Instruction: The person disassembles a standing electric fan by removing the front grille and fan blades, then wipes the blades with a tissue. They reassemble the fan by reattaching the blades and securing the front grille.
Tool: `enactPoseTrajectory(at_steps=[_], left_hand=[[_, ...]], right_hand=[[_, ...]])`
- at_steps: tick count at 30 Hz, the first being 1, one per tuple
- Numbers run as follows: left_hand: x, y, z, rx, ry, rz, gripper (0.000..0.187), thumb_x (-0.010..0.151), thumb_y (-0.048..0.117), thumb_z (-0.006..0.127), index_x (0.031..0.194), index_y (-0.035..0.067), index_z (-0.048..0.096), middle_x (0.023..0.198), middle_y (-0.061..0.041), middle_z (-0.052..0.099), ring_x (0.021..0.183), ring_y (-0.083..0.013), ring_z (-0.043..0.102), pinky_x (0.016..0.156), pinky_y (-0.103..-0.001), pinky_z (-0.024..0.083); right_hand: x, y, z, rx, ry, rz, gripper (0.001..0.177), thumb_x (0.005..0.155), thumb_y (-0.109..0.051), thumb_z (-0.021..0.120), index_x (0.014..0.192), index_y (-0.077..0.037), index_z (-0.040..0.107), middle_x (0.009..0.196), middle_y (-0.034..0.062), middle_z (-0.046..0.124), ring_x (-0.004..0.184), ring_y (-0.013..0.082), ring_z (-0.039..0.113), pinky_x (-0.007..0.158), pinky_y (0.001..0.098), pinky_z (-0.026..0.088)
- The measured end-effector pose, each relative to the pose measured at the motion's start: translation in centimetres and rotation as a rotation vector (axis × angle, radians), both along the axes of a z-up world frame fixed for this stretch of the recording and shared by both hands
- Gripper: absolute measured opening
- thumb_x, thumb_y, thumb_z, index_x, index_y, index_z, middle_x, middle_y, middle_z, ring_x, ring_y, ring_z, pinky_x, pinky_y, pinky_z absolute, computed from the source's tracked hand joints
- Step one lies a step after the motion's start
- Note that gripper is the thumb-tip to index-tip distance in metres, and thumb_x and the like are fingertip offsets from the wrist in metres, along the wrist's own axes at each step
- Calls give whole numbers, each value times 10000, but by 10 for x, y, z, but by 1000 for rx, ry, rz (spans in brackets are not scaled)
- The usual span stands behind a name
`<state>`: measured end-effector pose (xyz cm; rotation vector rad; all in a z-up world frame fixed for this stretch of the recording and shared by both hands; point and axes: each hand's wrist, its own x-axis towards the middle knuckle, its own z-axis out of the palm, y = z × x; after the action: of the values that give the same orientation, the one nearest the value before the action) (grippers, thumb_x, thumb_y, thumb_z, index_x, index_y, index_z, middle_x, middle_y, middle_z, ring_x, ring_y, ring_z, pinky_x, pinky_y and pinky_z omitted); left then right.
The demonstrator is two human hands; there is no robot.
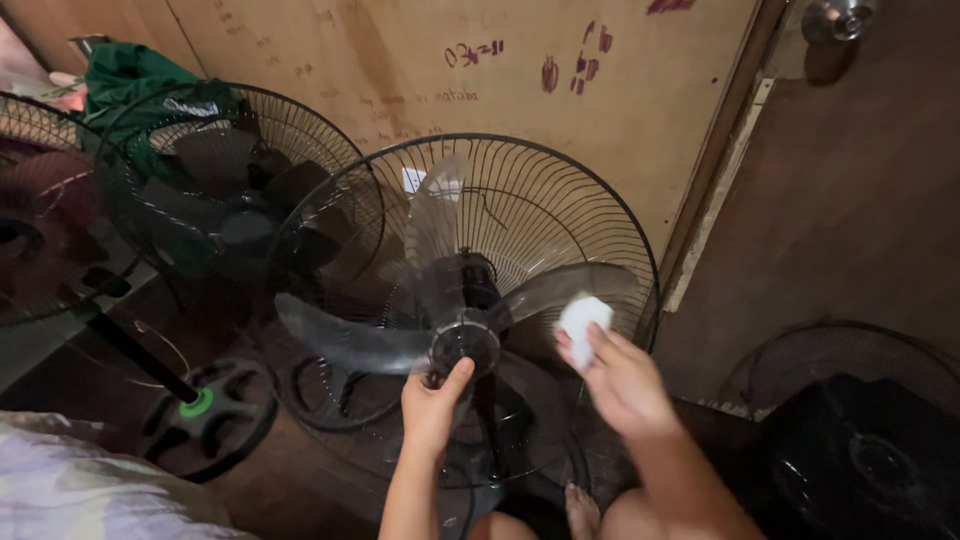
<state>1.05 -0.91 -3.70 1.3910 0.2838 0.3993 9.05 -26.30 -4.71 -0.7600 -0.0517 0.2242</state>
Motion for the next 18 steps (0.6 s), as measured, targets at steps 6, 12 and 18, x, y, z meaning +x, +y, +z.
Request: enactPoseTrajectory(at_steps=[6, 12, 18], left_hand=[[-3, -2, -4, -40, -3, -1, 372, 804, 225, 833, 1089, 18, 712, 971, -35, 764, 836, -105, 672, 773, -268, 536], [3, -2, -12, -64, -34, -40, 406, 822, 216, 835, 1135, -3, 698, 998, -55, 752, 861, -122, 659, 790, -284, 527], [2, -5, -11, -158, -50, -128, 430, 844, 223, 793, 1199, 15, 666, 1076, -60, 757, 957, -127, 687, 886, -292, 529]], right_hand=[[29, 65, 18, 104, -40, -56, 185, 987, -149, 640, 1148, -60, 620, 1096, 86, 698, 1011, 222, 677, 914, 388, 532], [48, 21, 30, 164, 55, -177, 181, 977, -167, 644, 1154, -132, 629, 1071, 15, 697, 986, 173, 674, 875, 365, 533], [43, -12, 41, 97, -40, -302, 198, 1011, -143, 637, 1205, -117, 609, 1098, 49, 683, 1022, 209, 650, 928, 408, 506]])
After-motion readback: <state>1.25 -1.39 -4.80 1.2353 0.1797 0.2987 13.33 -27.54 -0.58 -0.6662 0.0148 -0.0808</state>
